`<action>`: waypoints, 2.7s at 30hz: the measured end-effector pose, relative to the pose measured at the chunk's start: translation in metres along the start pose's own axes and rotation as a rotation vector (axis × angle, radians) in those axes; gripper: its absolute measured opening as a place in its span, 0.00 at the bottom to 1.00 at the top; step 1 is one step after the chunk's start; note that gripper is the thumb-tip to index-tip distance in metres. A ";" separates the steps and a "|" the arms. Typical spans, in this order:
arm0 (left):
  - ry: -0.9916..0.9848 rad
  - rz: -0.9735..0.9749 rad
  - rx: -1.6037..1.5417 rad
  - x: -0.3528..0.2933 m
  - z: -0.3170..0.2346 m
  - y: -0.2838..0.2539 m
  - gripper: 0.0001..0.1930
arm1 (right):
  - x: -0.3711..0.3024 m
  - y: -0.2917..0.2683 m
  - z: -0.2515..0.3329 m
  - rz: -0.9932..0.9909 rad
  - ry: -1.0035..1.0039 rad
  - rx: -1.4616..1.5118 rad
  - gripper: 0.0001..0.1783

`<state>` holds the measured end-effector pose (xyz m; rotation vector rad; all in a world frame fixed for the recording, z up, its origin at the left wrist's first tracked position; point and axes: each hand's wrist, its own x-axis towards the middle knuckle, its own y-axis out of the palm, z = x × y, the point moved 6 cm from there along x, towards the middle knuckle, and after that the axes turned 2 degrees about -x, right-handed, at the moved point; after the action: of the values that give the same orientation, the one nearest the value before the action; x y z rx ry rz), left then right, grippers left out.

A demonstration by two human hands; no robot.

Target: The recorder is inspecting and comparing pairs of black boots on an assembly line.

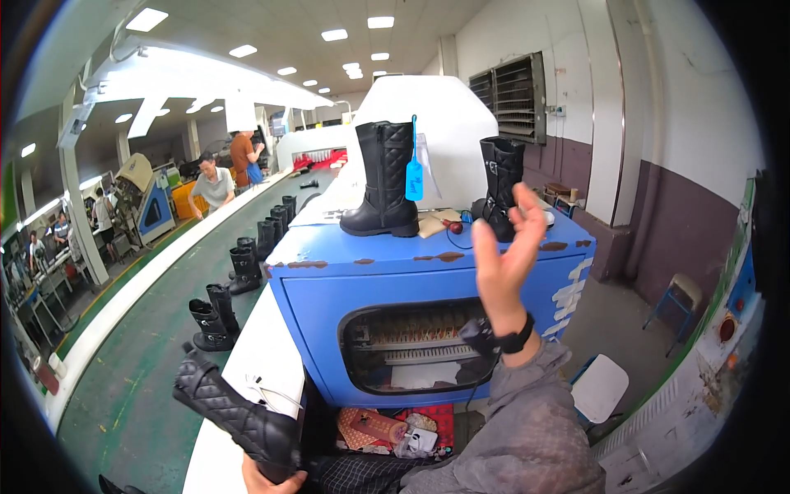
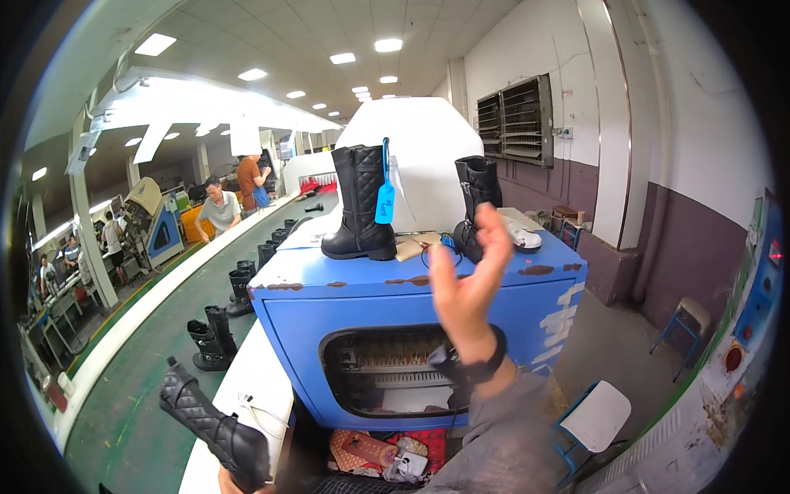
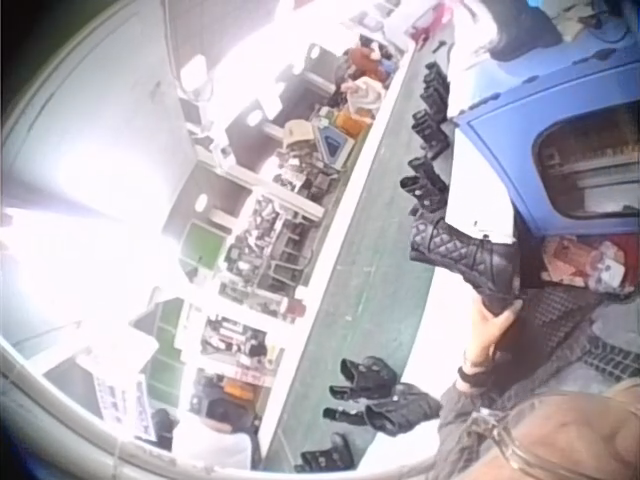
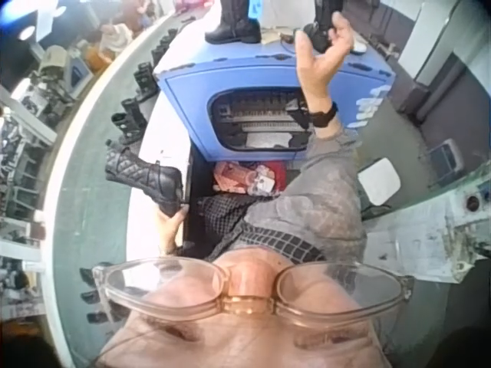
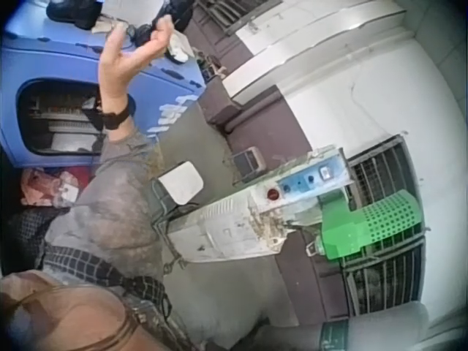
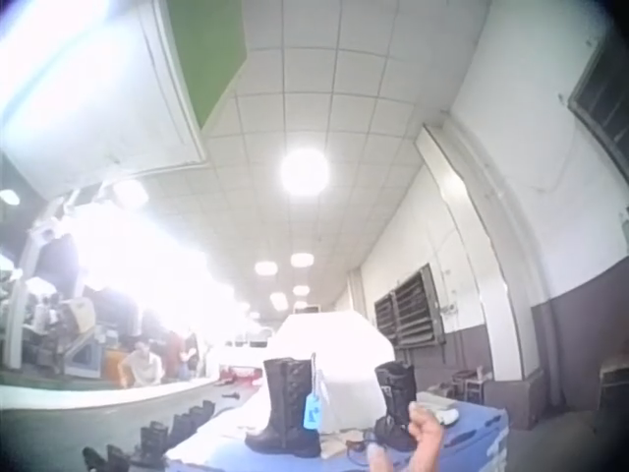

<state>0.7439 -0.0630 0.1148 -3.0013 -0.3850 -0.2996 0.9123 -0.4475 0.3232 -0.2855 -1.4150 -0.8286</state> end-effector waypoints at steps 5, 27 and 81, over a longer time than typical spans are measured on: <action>-0.076 -0.210 0.137 -0.002 0.024 -0.045 0.36 | 0.027 -0.005 -0.088 -0.020 0.148 -0.180 0.40; -0.302 -0.556 -0.101 -0.043 0.080 -0.111 0.21 | -0.086 0.064 0.057 0.478 1.111 1.306 0.25; -0.052 -0.567 -0.303 -0.033 0.105 -0.051 0.36 | -0.398 0.141 0.227 1.776 1.749 1.678 0.12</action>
<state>0.7186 -0.0088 0.0098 -3.1208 -1.3073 -0.3466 0.8582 -0.0714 0.0307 0.4670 0.4851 1.4449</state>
